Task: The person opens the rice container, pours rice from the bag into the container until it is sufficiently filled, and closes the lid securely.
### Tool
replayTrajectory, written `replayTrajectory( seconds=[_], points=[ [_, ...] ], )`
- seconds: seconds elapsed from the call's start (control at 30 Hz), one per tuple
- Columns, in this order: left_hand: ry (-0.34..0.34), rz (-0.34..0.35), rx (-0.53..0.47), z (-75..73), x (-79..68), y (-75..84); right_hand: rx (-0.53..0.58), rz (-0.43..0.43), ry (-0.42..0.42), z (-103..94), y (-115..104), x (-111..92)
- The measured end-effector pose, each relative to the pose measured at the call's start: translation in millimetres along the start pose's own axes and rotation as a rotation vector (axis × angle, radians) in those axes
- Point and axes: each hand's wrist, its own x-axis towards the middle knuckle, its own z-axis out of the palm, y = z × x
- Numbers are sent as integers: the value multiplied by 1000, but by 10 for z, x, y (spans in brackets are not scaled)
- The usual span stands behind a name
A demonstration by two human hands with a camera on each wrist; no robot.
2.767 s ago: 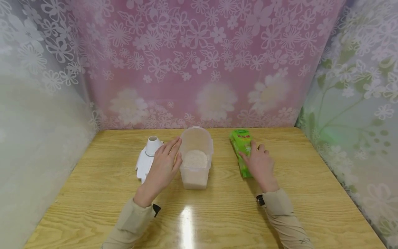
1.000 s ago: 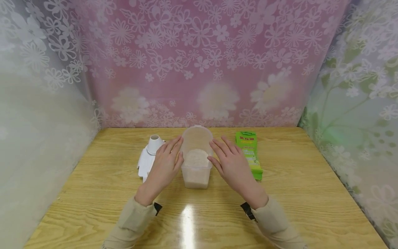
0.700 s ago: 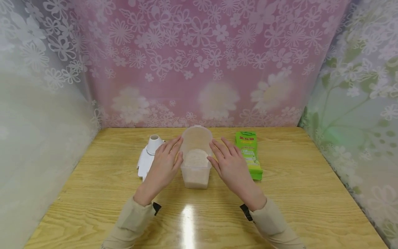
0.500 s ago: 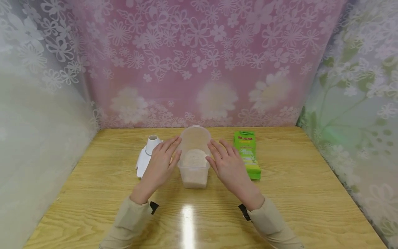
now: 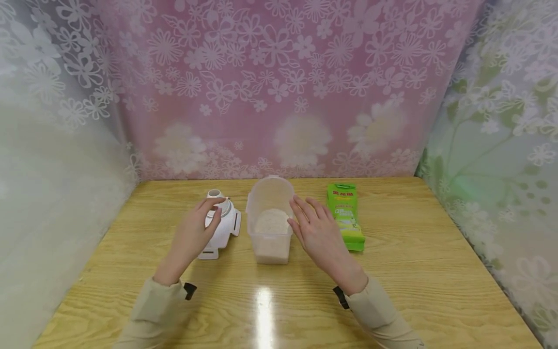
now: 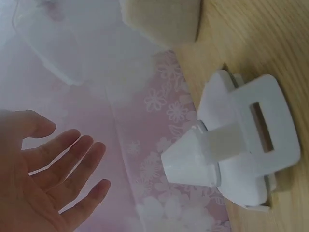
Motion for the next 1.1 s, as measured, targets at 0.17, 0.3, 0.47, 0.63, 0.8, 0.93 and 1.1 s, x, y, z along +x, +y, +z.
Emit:
replayTrajectory(
  seconds=[0.17,0.3,0.47,0.63,0.8,0.93,1.1],
  points=[
    [-7,-30,155,39,-90,-135,-2,9,1,-10,3,-2],
    [-42,-32,294,121,-186,-239,-4,6,0,-5,3,0],
    [-104,-46,398,208,-286,-320,-10,3,4,3,-4,-6],
    [-106,-71,479,269,-327,-368,-14,3,13,3,-19,-1],
    [-123,-90,502,293,-336,-373,-9,5,13,3,-23,-2],
    [-137,-91,508,298,-343,-370,9,7,4,7,-16,-12],
    [-64,-41,545,313,-328,-378,10,0,15,8,-6,-15]
  ],
)
